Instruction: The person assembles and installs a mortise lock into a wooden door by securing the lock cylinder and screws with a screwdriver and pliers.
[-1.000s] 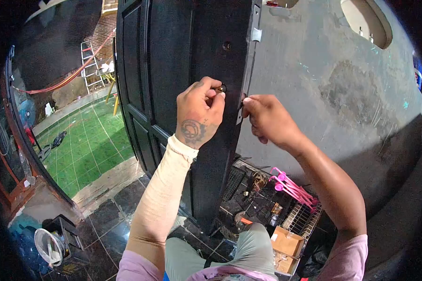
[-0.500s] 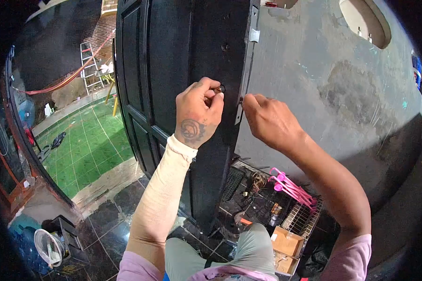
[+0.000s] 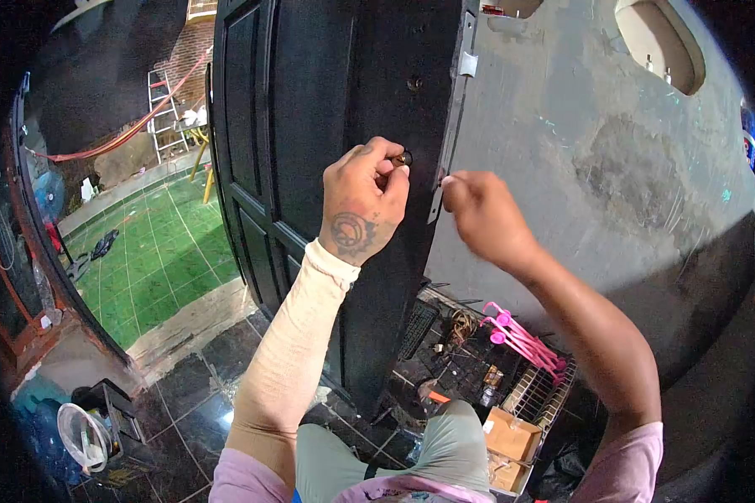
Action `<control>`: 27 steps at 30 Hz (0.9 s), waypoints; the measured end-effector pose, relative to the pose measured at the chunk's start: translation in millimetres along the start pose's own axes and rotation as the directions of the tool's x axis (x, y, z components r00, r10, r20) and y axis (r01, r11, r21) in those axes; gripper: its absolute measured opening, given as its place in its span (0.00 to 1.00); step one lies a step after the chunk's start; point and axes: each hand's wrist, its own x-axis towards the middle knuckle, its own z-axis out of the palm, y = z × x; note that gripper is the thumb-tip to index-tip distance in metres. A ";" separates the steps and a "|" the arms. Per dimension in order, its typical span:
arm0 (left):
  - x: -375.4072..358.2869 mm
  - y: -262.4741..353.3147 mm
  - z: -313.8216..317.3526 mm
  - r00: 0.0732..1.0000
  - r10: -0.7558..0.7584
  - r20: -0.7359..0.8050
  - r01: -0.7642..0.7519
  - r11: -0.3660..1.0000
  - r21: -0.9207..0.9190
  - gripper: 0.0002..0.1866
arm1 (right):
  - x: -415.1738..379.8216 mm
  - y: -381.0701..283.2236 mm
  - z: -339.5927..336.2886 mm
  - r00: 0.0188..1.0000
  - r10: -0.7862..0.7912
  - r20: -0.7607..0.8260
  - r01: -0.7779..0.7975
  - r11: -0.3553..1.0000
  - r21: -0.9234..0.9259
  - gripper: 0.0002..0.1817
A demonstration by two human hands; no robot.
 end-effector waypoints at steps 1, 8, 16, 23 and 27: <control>-0.7 -1.4 -0.4 1.000 0.012 -0.010 -0.012 1.000 0.010 0.08 | 2.3 1.2 -3.9 0.971 0.177 0.163 -0.220 0.929 0.299 0.11; 0.7 -3.8 0.5 0.999 0.044 -0.016 -0.044 0.999 -0.009 0.08 | 1.6 14.0 -4.8 0.869 -0.494 0.028 0.427 0.719 -0.548 0.16; 1.4 -5.5 3.4 1.000 0.030 -0.008 -0.030 0.999 -0.027 0.08 | 0.2 6.5 -8.4 0.971 -0.238 0.000 0.236 0.964 -0.127 0.16; -1.0 -4.1 2.1 0.999 0.041 -0.016 -0.041 0.999 0.000 0.08 | 4.5 -1.2 -10.2 0.896 0.296 0.331 -0.418 0.814 0.404 0.13; -0.3 -0.8 5.9 0.988 0.144 -0.059 -0.139 0.987 0.078 0.07 | -1.6 -1.7 -13.9 0.947 0.220 0.236 -0.288 0.907 0.308 0.11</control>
